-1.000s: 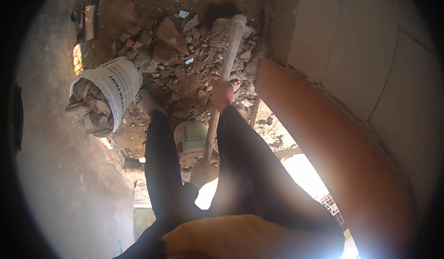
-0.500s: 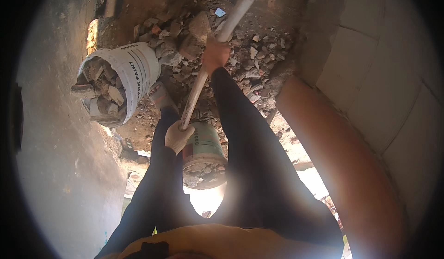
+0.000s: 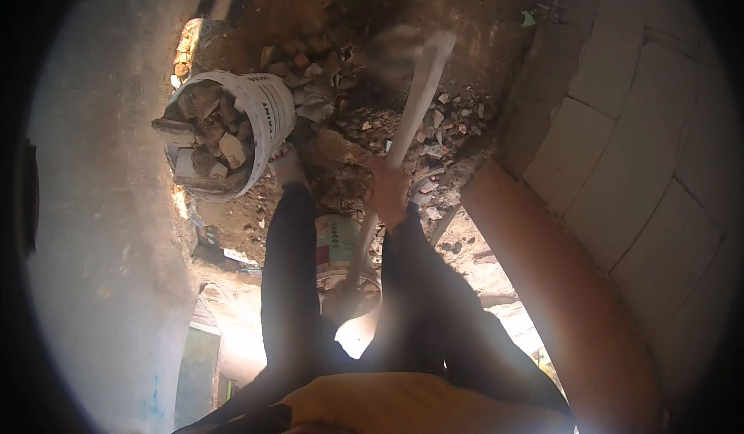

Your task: The person uses a pickaxe and a hammer to break up a tiled floor, collecting debris into a white bucket. They repeatedly strike the floor, clear rubble, and transfer broken tiles and dirt into the bucket.

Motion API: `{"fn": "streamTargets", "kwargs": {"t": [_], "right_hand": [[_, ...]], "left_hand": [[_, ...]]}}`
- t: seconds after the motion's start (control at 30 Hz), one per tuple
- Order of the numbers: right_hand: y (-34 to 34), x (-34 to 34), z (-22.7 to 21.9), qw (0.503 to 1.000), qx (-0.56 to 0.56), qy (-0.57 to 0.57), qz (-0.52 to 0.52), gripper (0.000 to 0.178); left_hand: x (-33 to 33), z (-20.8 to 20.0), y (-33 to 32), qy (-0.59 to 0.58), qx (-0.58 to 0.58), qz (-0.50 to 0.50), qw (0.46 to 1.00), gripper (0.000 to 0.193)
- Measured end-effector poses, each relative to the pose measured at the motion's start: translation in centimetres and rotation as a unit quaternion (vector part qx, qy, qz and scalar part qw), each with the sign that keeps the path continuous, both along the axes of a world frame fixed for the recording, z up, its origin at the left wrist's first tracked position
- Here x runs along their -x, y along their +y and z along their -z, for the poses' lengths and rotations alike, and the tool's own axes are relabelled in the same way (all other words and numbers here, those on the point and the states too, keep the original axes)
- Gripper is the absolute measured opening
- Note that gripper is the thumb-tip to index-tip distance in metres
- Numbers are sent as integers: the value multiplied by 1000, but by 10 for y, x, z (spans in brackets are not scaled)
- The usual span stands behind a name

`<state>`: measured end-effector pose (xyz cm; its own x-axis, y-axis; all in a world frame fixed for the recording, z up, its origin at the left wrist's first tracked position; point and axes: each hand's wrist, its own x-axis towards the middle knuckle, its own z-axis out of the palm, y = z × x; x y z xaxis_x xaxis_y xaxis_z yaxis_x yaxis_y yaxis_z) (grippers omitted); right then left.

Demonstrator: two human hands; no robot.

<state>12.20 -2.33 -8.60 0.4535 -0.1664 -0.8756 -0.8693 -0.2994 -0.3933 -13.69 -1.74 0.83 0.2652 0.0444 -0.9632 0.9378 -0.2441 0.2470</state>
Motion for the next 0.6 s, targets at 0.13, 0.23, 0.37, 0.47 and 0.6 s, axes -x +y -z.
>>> {"fn": "streamTargets", "kwargs": {"t": [0.13, 0.23, 0.37, 0.47, 0.6], "right_hand": [[89, -115, 69, 981, -80, -174, 4, 31], [117, -120, 125, 981, -133, -100, 97, 24], [91, -59, 149, 998, -43, -19, -29, 25], [61, -22, 127, 998, -59, 21, -17, 27], [13, 29, 61, 997, 12, 78, 10, 26]], "left_hand": [[-79, 108, 87, -86, -80, -114, 987, 41], [-70, 146, 115, -61, -49, -119, 990, 40], [-5, 123, 79, -6, -37, -119, 992, 40], [43, 84, 29, -63, -34, -74, 995, 40], [101, 35, -45, 23, 24, -46, 998, 38]]}}
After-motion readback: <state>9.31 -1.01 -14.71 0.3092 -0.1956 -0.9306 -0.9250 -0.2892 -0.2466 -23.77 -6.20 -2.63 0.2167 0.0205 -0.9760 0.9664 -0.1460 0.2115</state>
